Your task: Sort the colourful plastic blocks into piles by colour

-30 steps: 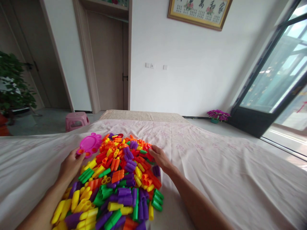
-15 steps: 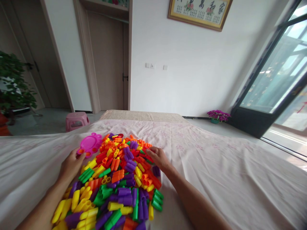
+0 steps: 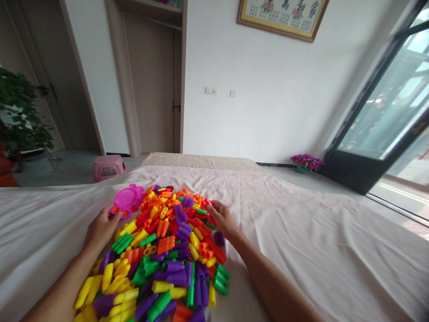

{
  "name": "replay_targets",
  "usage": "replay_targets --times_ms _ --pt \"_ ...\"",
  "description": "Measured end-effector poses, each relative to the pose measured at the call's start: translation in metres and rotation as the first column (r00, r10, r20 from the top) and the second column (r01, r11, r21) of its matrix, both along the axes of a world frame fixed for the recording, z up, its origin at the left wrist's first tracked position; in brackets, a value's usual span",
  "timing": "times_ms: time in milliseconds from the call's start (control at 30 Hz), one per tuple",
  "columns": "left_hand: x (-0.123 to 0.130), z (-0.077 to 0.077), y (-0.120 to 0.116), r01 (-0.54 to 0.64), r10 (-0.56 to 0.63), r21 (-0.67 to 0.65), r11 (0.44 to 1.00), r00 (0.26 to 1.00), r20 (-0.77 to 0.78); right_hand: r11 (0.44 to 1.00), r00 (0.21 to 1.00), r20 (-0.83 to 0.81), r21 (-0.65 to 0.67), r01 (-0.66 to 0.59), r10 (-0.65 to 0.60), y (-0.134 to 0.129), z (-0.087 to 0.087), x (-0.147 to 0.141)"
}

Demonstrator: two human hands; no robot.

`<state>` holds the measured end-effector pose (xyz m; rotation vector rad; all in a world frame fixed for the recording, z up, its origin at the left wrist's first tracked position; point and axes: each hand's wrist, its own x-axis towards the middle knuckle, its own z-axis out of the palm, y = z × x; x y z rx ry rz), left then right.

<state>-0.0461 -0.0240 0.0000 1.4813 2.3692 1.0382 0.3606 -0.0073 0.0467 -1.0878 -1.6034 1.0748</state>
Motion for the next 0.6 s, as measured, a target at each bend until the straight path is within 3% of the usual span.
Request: replay_targets --times_ms 100,167,300,467,600 --pt "0.0 0.0 0.0 0.003 -0.002 -0.011 1.0 1.0 0.025 0.998 0.994 0.102 0.025 -0.051 0.049 -0.001 0.003 0.0" --pt "-0.001 0.0 0.0 0.001 0.0 -0.015 1.0 1.0 0.03 0.99 0.974 0.222 0.127 -0.068 0.038 -0.001 0.006 0.003" --pt "-0.003 -0.002 0.001 -0.002 0.003 -0.02 1.0 0.999 0.038 0.95 0.938 0.326 0.312 0.012 -0.119 0.003 0.006 0.015" --pt "-0.005 -0.005 0.003 -0.006 0.007 -0.024 1.0 0.999 0.048 0.927 0.909 0.267 0.284 0.244 -0.321 0.022 -0.01 0.031" --pt "-0.003 -0.004 0.002 -0.01 0.012 -0.025 1.0 0.998 0.059 0.917 0.852 0.367 0.286 0.278 -0.373 0.038 -0.022 0.039"
